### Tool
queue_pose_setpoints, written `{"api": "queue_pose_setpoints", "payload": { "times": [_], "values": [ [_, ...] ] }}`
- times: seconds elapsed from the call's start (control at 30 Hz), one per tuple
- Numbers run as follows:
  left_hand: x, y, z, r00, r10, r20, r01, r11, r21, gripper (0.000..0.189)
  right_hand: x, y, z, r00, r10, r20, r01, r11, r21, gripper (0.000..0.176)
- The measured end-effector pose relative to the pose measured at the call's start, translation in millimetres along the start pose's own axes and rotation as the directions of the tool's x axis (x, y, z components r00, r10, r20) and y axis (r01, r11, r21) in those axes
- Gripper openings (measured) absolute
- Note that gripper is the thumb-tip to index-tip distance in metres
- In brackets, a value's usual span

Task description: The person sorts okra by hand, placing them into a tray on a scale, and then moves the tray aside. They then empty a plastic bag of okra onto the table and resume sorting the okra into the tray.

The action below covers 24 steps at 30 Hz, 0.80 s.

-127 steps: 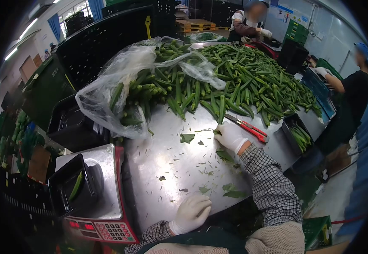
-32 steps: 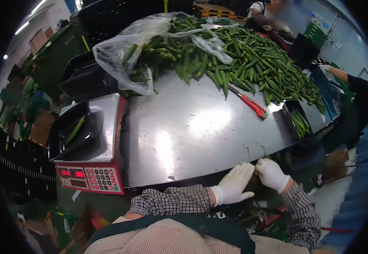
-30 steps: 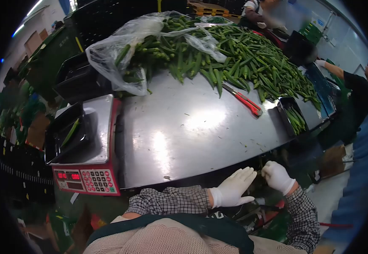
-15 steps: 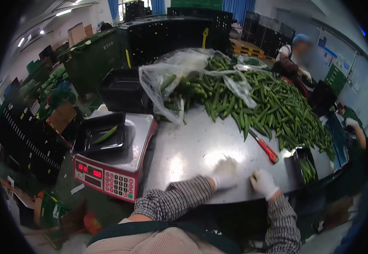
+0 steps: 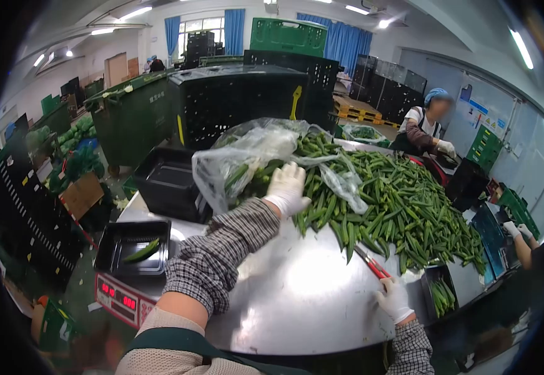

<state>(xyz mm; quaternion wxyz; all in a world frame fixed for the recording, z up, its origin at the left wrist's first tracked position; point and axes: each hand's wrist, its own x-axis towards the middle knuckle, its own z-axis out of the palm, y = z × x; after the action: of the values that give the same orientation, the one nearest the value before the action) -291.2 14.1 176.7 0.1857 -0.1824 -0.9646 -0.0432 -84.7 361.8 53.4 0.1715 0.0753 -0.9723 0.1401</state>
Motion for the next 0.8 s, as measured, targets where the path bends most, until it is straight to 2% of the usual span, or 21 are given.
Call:
{"api": "queue_pose_setpoints", "payload": {
  "times": [0.1,0.17,0.3,0.37,0.4,0.43,0.47,0.5,0.57,0.63,0.67,0.7,0.8],
  "values": [
    [51.8,-57.5,9.2,0.991,-0.102,-0.082,0.112,0.986,0.127,0.089,35.3,7.6,20.8,1.000,0.008,0.001,-0.008,0.989,-0.146,0.043],
    [76.8,-82.8,9.9,0.979,-0.204,-0.022,0.205,0.968,0.145,0.091,45.3,25.5,42.8,0.999,0.049,0.007,-0.047,0.979,-0.198,0.044],
    [119.5,-140.1,45.3,0.912,-0.411,0.008,0.397,0.885,0.243,0.068,39.4,35.8,25.1,0.974,0.147,0.174,-0.115,0.976,-0.185,0.034],
    [131.0,-158.3,22.9,0.875,-0.425,0.232,0.397,0.904,0.158,0.046,28.8,36.4,5.8,0.952,0.169,0.254,-0.134,0.979,-0.151,0.034],
    [139.4,-174.4,27.9,0.914,-0.400,0.065,0.405,0.904,-0.140,0.037,27.4,37.5,0.2,0.939,0.180,0.292,-0.144,0.980,-0.139,0.034],
    [150.2,-189.4,33.0,0.904,-0.413,-0.112,0.333,0.844,-0.420,0.029,31.5,38.0,-0.8,0.963,0.144,0.228,-0.118,0.985,-0.124,0.036],
    [169.8,-200.6,35.6,0.875,-0.438,-0.205,0.149,0.648,-0.747,0.026,38.7,36.6,-2.1,0.981,0.106,0.163,-0.089,0.990,-0.107,0.039],
    [185.1,-207.0,36.9,0.823,-0.495,-0.278,-0.098,0.359,-0.928,0.024,48.5,34.3,-3.5,0.993,0.066,0.096,-0.057,0.994,-0.091,0.041],
    [173.9,-175.7,-21.1,0.812,-0.528,-0.248,-0.152,0.220,-0.964,0.016,91.5,13.6,-7.4,0.997,-0.069,0.026,0.069,0.998,-0.001,0.044],
    [166.0,-167.1,-51.2,0.820,-0.545,-0.175,-0.019,0.280,-0.960,0.017,142.7,-17.1,-6.4,0.983,-0.176,-0.059,0.180,0.980,0.080,0.042],
    [154.7,-151.3,-67.4,0.799,-0.592,-0.107,0.009,0.189,-0.982,0.018,169.4,-35.2,-4.9,0.972,-0.210,-0.108,0.223,0.967,0.122,0.040],
    [139.0,-134.3,-83.8,0.814,-0.578,-0.054,-0.017,0.070,-0.997,0.022,195.7,-46.6,0.6,0.953,-0.259,-0.159,0.283,0.947,0.155,0.040],
    [98.4,-92.7,-122.2,0.883,-0.463,0.078,-0.052,-0.263,-0.963,0.033,270.8,-102.8,2.7,0.905,-0.341,-0.256,0.384,0.912,0.144,0.055]
  ]
}}
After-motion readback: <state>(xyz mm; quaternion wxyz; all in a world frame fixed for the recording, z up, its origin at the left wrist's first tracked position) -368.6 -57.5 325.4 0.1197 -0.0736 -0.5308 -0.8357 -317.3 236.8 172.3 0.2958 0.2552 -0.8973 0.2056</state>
